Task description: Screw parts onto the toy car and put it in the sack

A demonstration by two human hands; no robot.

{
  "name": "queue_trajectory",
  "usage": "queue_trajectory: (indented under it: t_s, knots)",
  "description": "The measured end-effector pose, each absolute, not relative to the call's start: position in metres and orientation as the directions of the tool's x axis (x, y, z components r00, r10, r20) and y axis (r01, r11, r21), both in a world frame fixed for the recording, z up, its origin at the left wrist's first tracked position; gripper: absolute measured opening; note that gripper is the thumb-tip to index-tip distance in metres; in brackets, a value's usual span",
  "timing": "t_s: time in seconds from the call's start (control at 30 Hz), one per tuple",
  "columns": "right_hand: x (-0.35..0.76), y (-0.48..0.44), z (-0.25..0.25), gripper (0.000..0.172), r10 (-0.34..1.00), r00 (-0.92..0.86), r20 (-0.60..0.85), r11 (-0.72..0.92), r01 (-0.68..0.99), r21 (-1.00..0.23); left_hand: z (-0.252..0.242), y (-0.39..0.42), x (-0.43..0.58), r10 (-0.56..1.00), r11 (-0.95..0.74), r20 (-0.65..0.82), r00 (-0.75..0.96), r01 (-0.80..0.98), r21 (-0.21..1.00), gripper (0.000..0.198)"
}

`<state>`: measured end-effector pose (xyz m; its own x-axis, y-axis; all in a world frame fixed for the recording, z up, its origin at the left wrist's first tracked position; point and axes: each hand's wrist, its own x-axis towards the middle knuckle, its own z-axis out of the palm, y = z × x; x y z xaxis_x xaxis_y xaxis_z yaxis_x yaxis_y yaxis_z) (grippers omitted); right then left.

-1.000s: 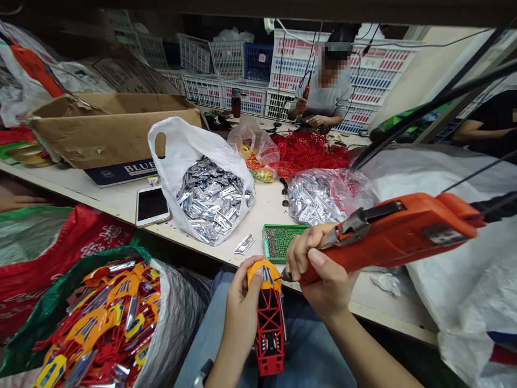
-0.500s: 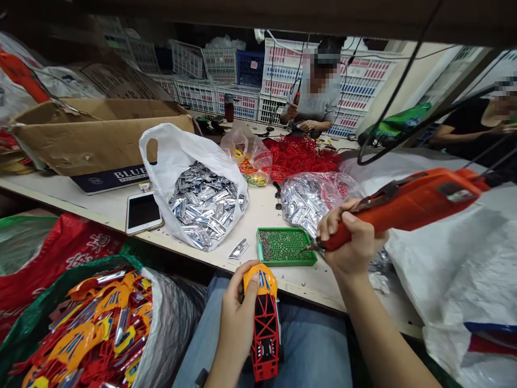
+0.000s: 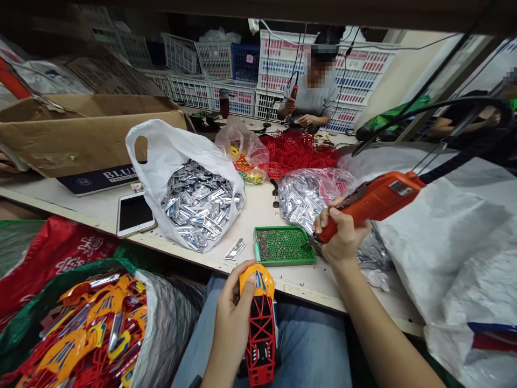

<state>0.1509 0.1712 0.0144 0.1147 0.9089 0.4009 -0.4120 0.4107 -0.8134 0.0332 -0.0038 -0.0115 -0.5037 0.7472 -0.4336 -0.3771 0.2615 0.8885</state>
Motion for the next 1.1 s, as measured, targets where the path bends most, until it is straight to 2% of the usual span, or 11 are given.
queue_trajectory:
  t_s: [0.17, 0.3, 0.37, 0.53, 0.6, 0.8, 1.1]
  knots:
    - [0.151, 0.174, 0.013, 0.023, 0.912, 0.112, 0.396, 0.404, -0.417, -0.814, -0.024, -0.004, 0.029, 0.763, 0.256, -0.422, -0.490, -0.370, 0.893, 0.065]
    - [0.151, 0.165, 0.029, 0.019, 0.891, 0.176, 0.419, 0.453, -0.404, -0.794, -0.033, -0.006, 0.028, 0.767, 0.293, -0.398, -0.503, -0.276, 0.915, 0.077]
    - [0.149, 0.151, 0.044, 0.014, 0.885, 0.177, 0.431, 0.461, -0.465, -0.756, -0.033, -0.006, 0.030, 0.756, 0.282, -0.365, -0.543, -0.233, 0.931, 0.079]
    - [0.130, 0.100, 0.068, 0.004, 0.866, -0.074, 0.494, 0.321, -0.675, -0.665, -0.030, -0.003, 0.029, 0.777, 0.268, -0.363, -0.514, -0.251, 0.930, 0.084]
    - [0.117, 0.082, 0.067, 0.003, 0.852, -0.132, 0.506, 0.278, -0.706, -0.651, -0.030, -0.001, 0.026, 0.786, 0.246, -0.349, -0.511, -0.261, 0.934, 0.084]
    - [0.093, 0.064, 0.048, 0.005, 0.844, -0.142, 0.518, 0.275, -0.714, -0.644, -0.031, 0.003, 0.020, 0.817, 0.199, -0.262, -0.514, -0.176, 0.964, 0.075]
    - [0.098, 0.067, 0.048, 0.004, 0.855, -0.167, 0.492, 0.243, -0.709, -0.663, -0.027, 0.003, 0.025, 0.817, 0.201, -0.255, -0.517, -0.159, 0.967, 0.071]
